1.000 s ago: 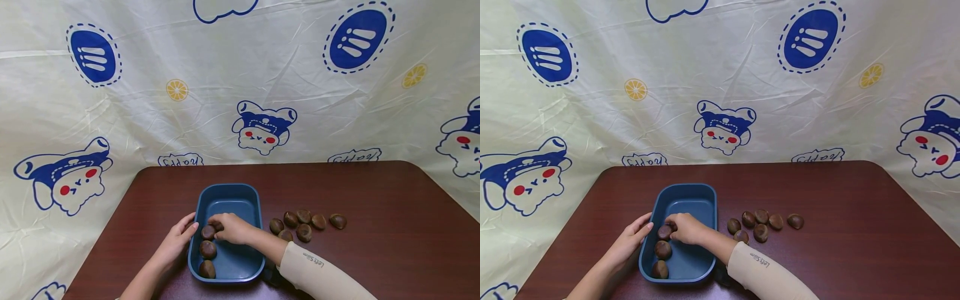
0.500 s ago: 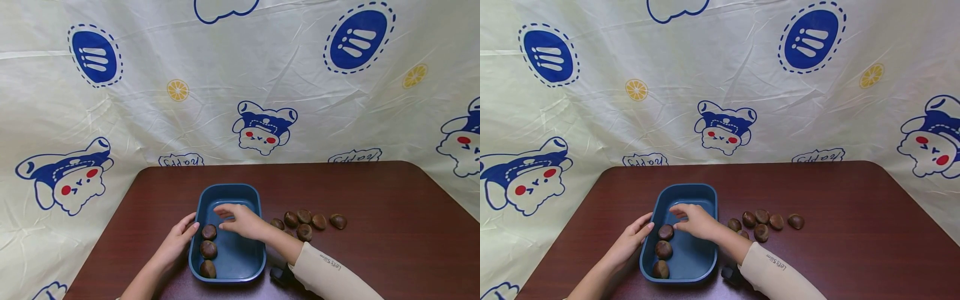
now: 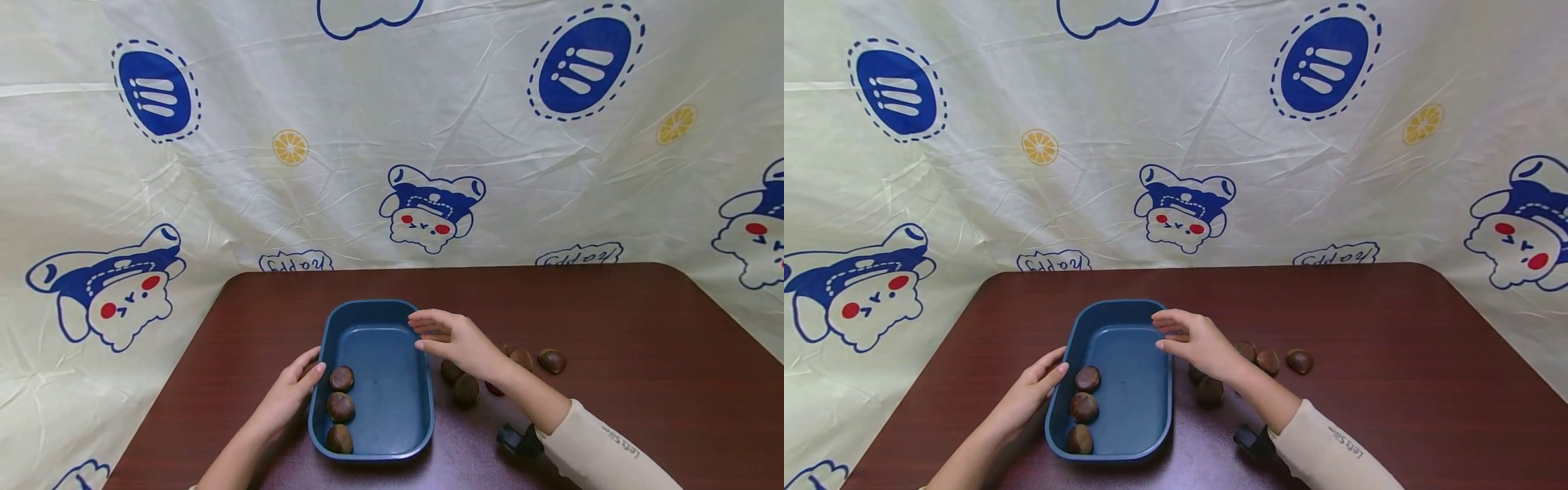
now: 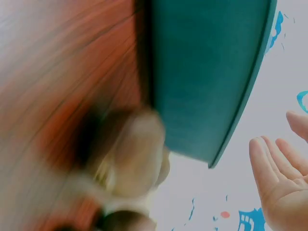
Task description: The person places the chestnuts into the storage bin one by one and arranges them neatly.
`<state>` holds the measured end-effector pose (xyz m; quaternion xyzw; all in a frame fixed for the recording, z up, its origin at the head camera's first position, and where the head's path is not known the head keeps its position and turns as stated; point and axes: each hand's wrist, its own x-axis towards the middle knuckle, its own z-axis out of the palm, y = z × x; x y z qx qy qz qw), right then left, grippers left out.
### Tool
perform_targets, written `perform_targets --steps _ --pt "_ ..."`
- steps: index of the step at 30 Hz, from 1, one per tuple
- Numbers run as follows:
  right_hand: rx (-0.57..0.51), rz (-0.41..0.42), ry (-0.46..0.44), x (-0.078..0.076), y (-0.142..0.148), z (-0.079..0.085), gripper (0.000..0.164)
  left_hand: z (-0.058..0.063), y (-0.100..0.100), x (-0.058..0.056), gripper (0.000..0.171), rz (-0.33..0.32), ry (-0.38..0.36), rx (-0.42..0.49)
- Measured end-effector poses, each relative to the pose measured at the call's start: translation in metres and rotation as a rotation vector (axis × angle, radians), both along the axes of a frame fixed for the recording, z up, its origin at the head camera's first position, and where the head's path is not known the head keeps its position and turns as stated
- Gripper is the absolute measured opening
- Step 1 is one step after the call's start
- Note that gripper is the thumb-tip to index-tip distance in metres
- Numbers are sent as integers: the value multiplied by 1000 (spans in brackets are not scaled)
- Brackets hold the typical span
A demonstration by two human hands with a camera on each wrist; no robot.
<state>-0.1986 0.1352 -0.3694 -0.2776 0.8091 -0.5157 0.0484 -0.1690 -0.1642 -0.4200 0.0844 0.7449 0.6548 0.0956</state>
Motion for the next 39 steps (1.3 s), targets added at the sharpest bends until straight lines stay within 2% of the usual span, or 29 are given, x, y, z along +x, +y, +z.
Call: perform_targets --steps 12,20,24,32,39 --pt "33 -111 -44 22 65 -16 39 0 0 0 47 10 -2 -12" --pt "92 -107 -43 34 93 -28 42 1 0 0 46 11 -2 -1" --pt "112 -97 -51 36 100 -33 40 0 0 0 46 10 2 -4" --pt "193 -133 -36 34 103 -45 36 0 0 0 46 10 2 -4" --pt "232 -123 -87 34 103 -50 40 0 -1 0 47 2 7 -2"
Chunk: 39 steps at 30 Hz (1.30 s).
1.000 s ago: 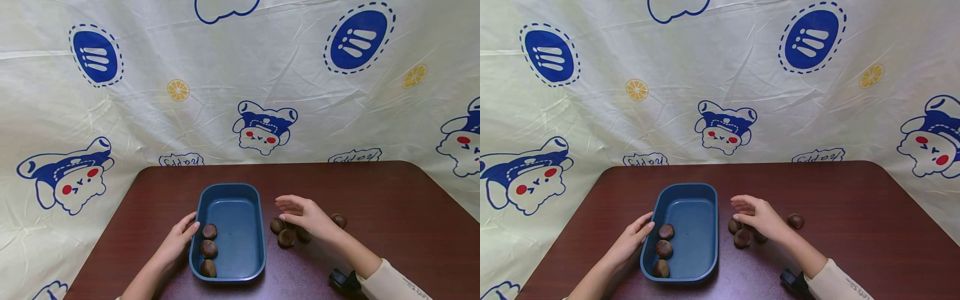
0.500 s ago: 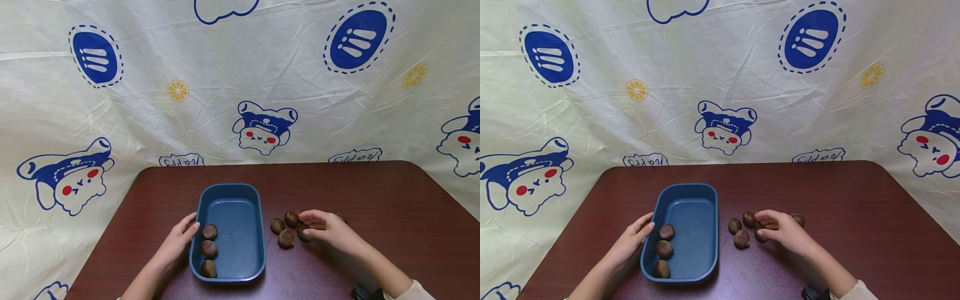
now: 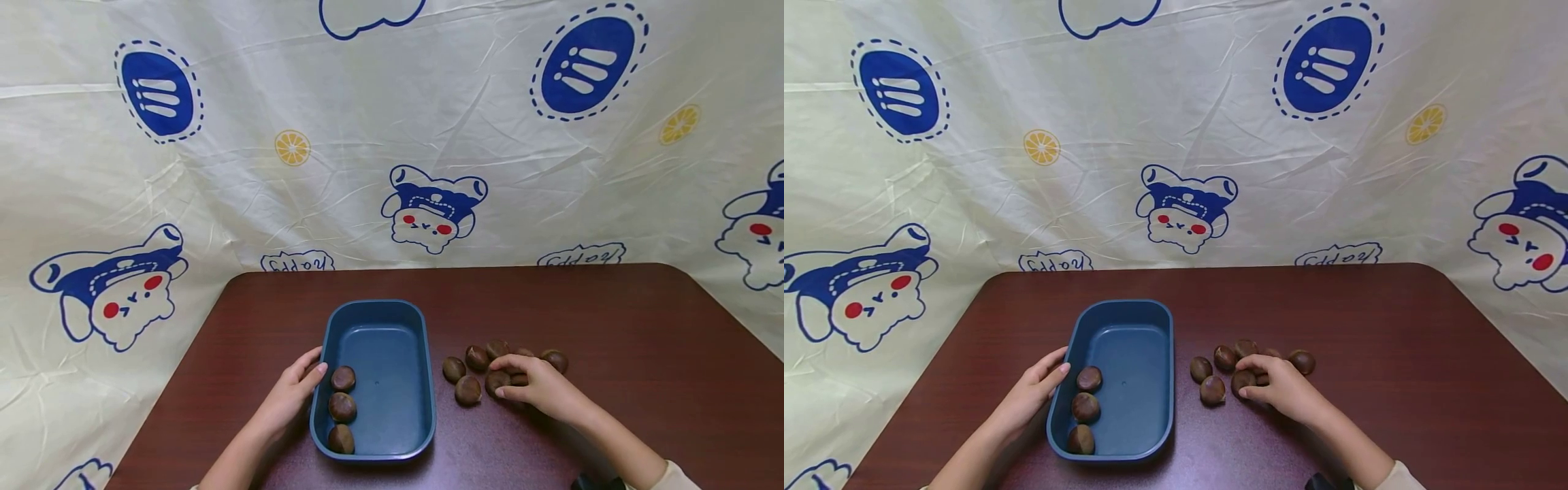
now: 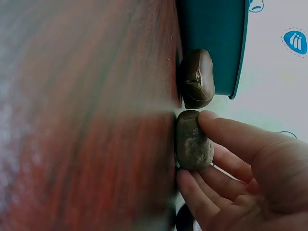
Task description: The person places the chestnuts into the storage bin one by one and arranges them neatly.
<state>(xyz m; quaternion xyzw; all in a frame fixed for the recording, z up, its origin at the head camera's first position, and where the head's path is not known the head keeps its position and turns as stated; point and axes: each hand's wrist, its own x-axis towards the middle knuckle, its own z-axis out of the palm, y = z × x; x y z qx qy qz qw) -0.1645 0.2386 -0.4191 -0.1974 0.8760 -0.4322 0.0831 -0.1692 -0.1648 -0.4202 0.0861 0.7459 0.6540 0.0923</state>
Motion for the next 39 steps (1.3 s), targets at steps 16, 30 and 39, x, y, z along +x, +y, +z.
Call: perform_targets --steps 16,30,39 --pt "12 -20 32 -1 -1 6 42 0 1 0 48 6 -15 -7" --pt "-163 3 124 -19 -37 52 40 0 1 0 48 7 -14 -24" --pt "-225 133 139 -40 -90 76 40 -1 -1 0 47 16 -12 -23"
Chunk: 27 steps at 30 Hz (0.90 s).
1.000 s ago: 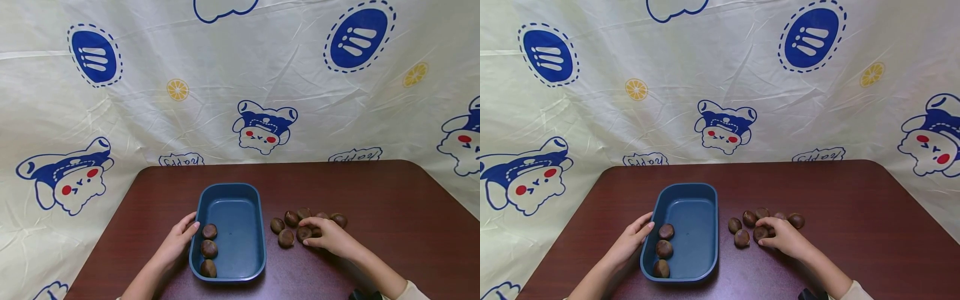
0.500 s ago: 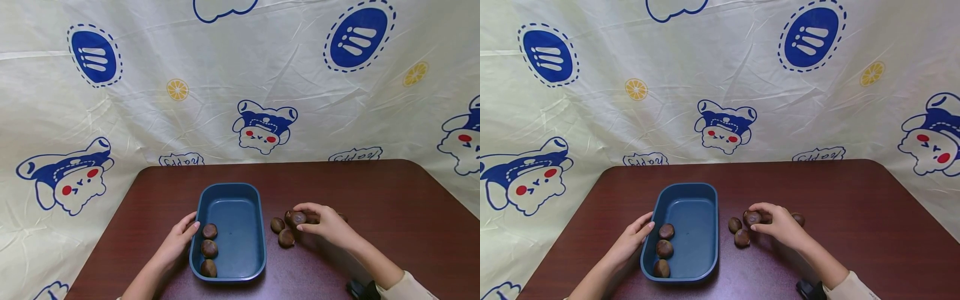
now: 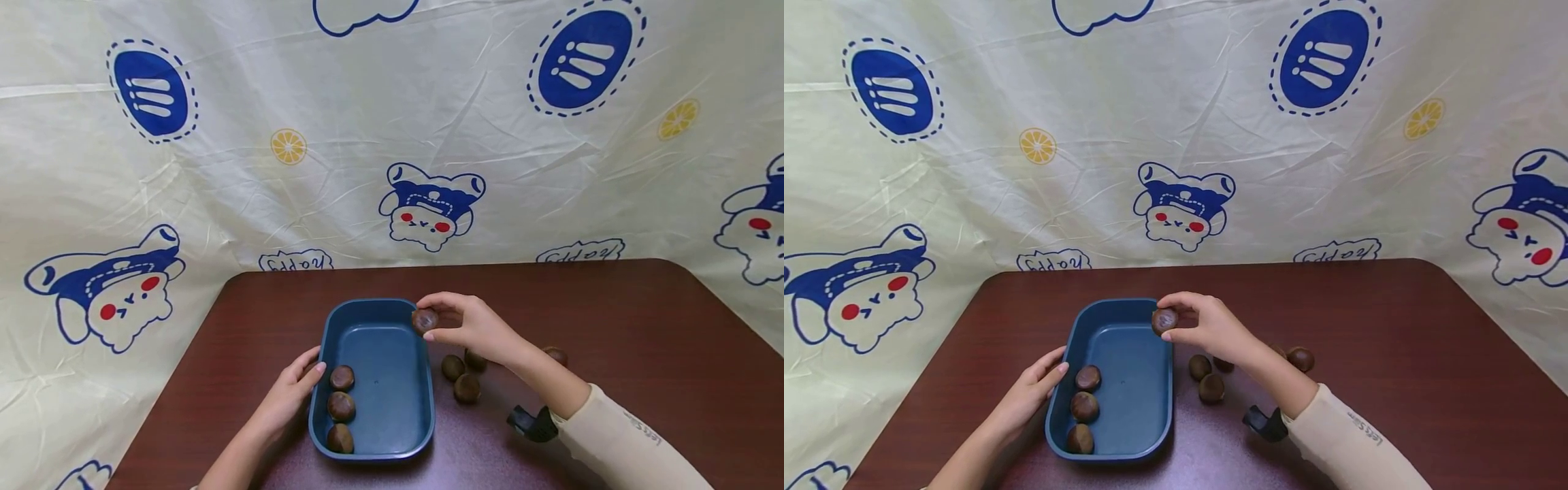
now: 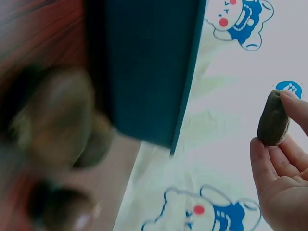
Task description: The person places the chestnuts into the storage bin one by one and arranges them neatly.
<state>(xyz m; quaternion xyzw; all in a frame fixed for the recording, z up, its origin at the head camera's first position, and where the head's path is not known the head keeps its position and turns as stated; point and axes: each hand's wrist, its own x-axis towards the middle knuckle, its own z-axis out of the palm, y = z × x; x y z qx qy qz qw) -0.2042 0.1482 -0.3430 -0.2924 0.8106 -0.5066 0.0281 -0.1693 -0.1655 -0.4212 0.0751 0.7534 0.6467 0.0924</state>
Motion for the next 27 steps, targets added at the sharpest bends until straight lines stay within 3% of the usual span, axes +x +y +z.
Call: perform_targets --steps 11,27 --pt "-15 128 12 -28 -66 -10 39 4 0 2 46 0 -2 11" --pt "109 127 -130 -43 -110 -44 36 1 1 0 46 -12 3 19"
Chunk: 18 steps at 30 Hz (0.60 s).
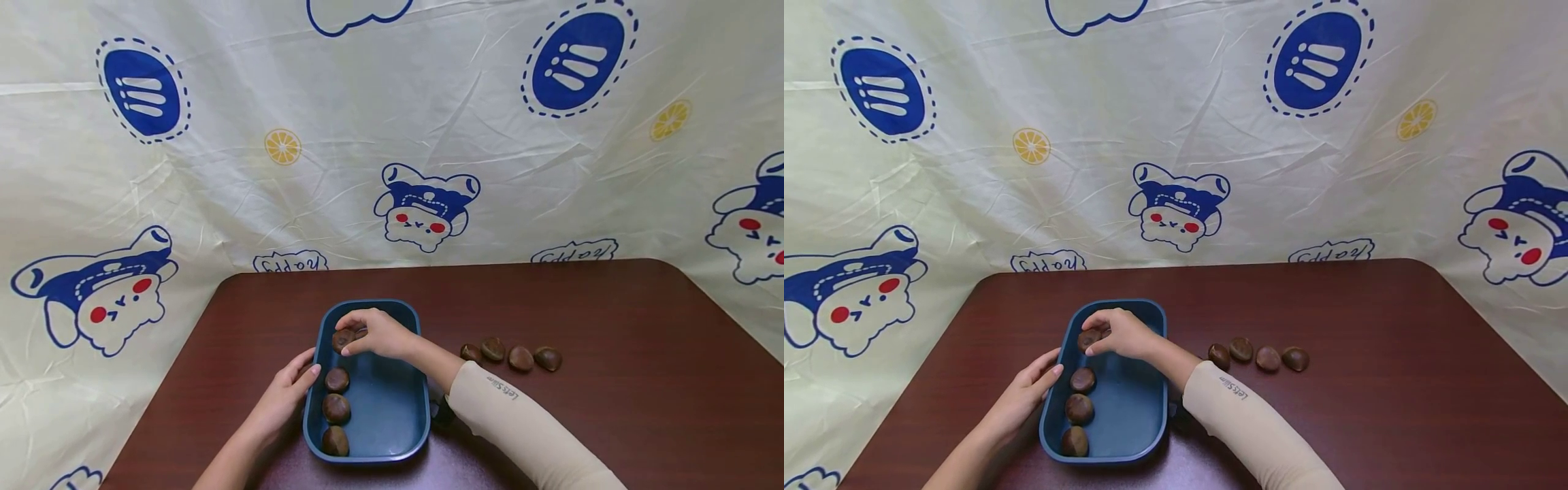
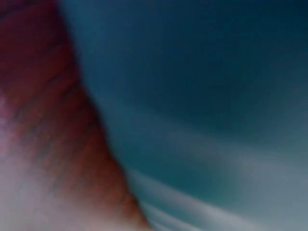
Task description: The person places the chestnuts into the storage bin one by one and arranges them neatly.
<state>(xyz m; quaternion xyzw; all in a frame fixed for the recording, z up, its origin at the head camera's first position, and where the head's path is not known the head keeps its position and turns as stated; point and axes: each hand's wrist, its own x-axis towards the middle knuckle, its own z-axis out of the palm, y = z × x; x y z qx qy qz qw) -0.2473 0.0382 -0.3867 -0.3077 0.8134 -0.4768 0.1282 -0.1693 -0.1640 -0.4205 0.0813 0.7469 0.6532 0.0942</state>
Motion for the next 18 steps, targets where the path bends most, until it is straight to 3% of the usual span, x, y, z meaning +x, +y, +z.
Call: perform_targets --steps 6,13,18 --pt "43 -22 -31 -3 -4 -11 34 -2 -1 0 45 4 -8 5" --pt "142 -16 -2 -4 -8 -15 34 1 0 1 46 -13 -11 16" --pt "154 5 -53 -2 -9 -17 32 1 0 1 47 -10 -12 15"
